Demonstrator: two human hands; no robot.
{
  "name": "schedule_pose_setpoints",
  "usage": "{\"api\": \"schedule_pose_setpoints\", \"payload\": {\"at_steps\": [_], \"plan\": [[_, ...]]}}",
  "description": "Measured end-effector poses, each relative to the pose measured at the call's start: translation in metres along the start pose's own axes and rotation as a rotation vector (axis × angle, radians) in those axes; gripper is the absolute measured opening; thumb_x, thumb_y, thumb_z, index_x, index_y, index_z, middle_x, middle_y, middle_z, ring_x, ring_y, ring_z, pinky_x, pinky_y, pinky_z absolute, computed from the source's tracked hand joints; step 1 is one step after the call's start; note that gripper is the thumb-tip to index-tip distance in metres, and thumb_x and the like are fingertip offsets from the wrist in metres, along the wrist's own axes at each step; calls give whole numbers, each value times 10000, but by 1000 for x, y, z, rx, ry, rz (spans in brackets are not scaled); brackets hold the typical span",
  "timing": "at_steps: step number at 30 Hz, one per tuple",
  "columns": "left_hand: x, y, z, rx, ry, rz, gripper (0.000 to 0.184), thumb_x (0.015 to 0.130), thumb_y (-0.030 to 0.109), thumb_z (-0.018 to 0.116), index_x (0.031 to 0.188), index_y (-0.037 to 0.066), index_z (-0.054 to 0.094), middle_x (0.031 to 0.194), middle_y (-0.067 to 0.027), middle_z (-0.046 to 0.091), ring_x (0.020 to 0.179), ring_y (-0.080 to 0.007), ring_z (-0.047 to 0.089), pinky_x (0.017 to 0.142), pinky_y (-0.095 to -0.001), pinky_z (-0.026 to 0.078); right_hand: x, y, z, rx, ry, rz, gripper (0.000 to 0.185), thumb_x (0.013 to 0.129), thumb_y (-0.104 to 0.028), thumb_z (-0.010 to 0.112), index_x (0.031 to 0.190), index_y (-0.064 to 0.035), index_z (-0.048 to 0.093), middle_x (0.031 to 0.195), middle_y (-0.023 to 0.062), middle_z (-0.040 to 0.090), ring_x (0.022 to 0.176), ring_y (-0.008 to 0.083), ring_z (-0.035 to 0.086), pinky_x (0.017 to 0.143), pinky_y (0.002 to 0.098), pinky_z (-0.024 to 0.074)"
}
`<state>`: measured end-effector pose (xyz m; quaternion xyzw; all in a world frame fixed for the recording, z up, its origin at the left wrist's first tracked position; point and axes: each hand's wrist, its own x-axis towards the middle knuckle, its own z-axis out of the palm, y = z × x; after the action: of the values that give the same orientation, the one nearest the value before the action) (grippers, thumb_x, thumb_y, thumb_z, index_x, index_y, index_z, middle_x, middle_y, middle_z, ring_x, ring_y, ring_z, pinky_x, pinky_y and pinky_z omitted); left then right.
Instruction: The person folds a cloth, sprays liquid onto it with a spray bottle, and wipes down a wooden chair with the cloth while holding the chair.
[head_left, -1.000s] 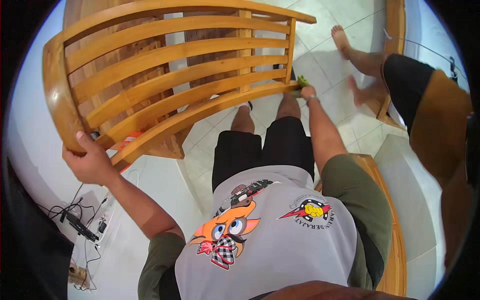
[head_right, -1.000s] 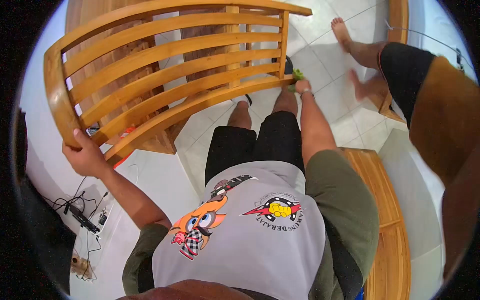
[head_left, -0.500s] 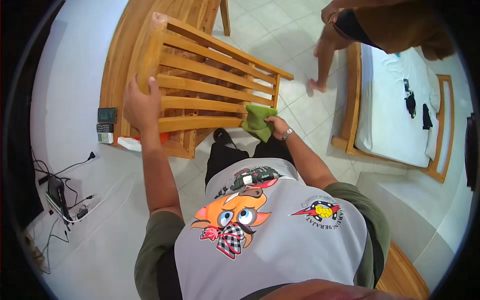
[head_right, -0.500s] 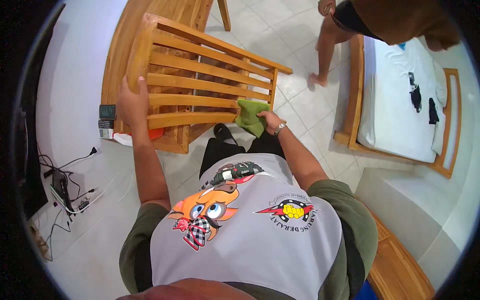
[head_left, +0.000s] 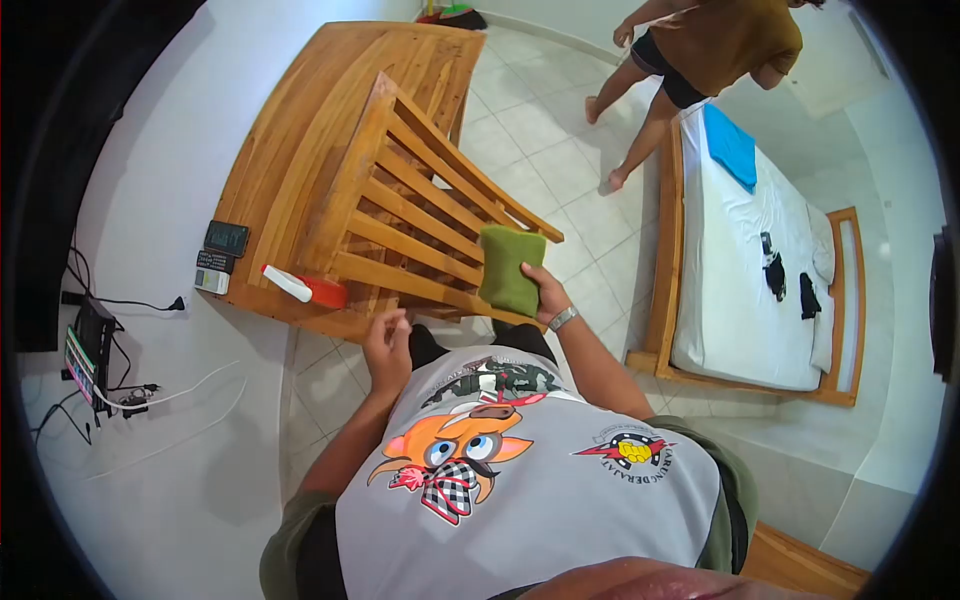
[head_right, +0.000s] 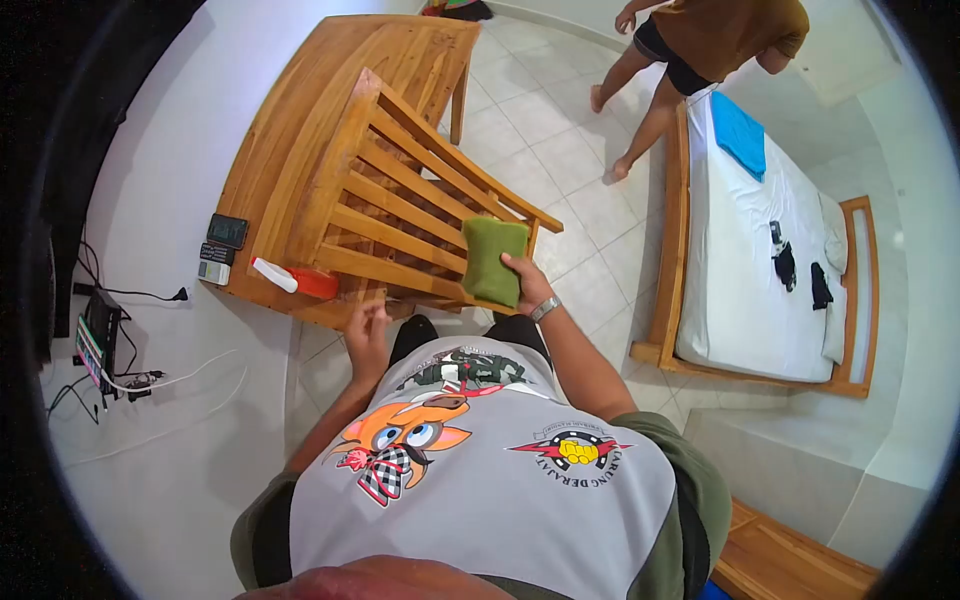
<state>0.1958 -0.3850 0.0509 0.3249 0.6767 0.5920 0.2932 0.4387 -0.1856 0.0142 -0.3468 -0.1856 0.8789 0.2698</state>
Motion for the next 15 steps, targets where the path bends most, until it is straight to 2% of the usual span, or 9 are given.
{"api": "schedule_pose_setpoints", "payload": {"at_steps": [1,2,3,4,6,7,9,13,15], "plan": [[-11,-16,-5,-6,8,6,137,925,134,565,974,14,607,911,-62,599,747,-153,577,698,-279,468,1,2,2,-90,43,-2,453,922,-215,604,1310,-24,471,1224,140,599,1082,268,629,932,436,525],[-18,-32,-12,-66,125,-202,153,926,150,561,994,20,603,888,-43,587,724,-147,573,685,-273,469,4,5,3,-221,189,-8,403,934,-223,579,1264,-5,503,1172,153,621,1024,265,654,877,408,554],[-22,-47,-19,-128,239,-411,169,928,166,558,1014,26,598,864,-23,576,702,-140,568,672,-267,470,5,7,2,-228,186,-11,403,934,-223,579,1264,-5,503,1172,153,621,1024,265,654,877,408,554],[-22,-64,-28,-134,243,-409,169,928,166,558,1014,26,598,864,-23,576,702,-140,568,672,-267,470,5,9,2,-254,231,-38,388,931,-216,581,1239,10,514,1156,157,628,1016,267,656,881,408,553],[-20,-80,-45,-397,498,-573,268,925,192,554,1140,33,541,923,-30,549,740,-124,548,677,-267,462,4,6,1,-380,281,-74,383,928,-208,577,1223,30,522,1149,164,632,1018,276,655,885,416,551],[-18,-79,-52,-398,505,-575,268,925,192,554,1140,33,541,923,-30,549,740,-124,548,677,-267,462,2,0,3,-383,278,-69,383,928,-208,577,1223,30,522,1149,164,632,1018,276,655,885,416,551],[-9,-75,-64,-304,687,-463,431,909,189,577,1280,34,421,1024,-58,522,788,-129,530,694,-267,458,-7,-18,12,-133,229,-46,381,928,-230,564,1227,4,530,1155,159,629,997,275,656,881,411,549],[17,-95,-91,-236,772,-309,540,896,175,594,1354,58,334,1155,-86,465,883,-151,513,745,-281,458,-7,-58,27,-18,106,-134,435,942,-275,533,1278,-1,505,1216,169,610,1082,304,628,932,449,523],[30,-87,-97,26,784,-300,597,889,223,625,1393,108,327,1251,-65,399,1041,-195,472,872,-330,443,-1,-68,33,63,-22,-178,557,966,-382,452,1370,0,423,1346,205,528,1214,367,549,1047,512,426]]}}
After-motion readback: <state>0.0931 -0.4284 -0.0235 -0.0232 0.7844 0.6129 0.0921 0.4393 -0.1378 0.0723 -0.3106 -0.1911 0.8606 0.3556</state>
